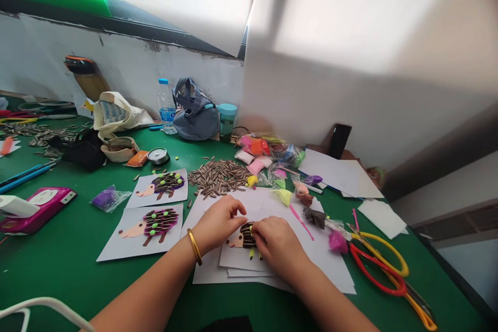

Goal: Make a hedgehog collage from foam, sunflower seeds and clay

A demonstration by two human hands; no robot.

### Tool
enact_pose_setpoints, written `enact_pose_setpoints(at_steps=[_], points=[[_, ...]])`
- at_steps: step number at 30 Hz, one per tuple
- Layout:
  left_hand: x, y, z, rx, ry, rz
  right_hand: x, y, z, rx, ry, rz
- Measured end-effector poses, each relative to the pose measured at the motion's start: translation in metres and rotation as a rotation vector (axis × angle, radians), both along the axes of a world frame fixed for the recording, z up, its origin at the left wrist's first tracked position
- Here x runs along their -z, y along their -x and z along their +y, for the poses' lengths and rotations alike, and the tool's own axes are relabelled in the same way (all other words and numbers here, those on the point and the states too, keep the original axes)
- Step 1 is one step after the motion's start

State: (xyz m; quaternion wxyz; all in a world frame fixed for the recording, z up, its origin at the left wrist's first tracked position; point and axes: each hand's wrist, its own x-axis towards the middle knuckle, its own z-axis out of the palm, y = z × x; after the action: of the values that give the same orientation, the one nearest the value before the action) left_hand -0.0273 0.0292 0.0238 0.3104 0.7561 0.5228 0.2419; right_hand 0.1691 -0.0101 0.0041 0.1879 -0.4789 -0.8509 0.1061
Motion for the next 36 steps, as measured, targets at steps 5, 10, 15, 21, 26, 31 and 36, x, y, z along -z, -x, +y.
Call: enact_pose_setpoints(at_steps=[5,10,15,21,26,31,36], points=[[-0.0011,-0.0019,-0.0024,0.074,-0.001,0.183,0.0012,0.0006,-0.0004,0.005,-0.017,-0.031],[-0.0025,-0.0058,-0.0044,0.086,-0.033,0.284,0.0009,-0.0001,-0.0015,0.004,-0.008,-0.019],[0.0001,-0.0064,-0.0042,0.099,-0.032,0.323,-0.0017,0.0005,-0.0024,0.02,0.05,0.017],[0.0037,-0.0068,-0.0042,0.099,-0.044,0.346,-0.0014,-0.0005,-0.0027,0.016,0.062,0.066],[0.0029,-0.007,-0.0038,0.104,-0.036,0.347,-0.003,-0.001,-0.0038,0.016,0.053,0.076],[-0.0002,-0.0065,-0.0041,0.097,-0.02,0.342,-0.003,-0.0022,-0.0029,0.011,0.044,0.087],[-0.0047,-0.0056,-0.0044,0.084,-0.007,0.334,-0.0024,-0.0042,-0.0009,0.013,0.066,0.097]])
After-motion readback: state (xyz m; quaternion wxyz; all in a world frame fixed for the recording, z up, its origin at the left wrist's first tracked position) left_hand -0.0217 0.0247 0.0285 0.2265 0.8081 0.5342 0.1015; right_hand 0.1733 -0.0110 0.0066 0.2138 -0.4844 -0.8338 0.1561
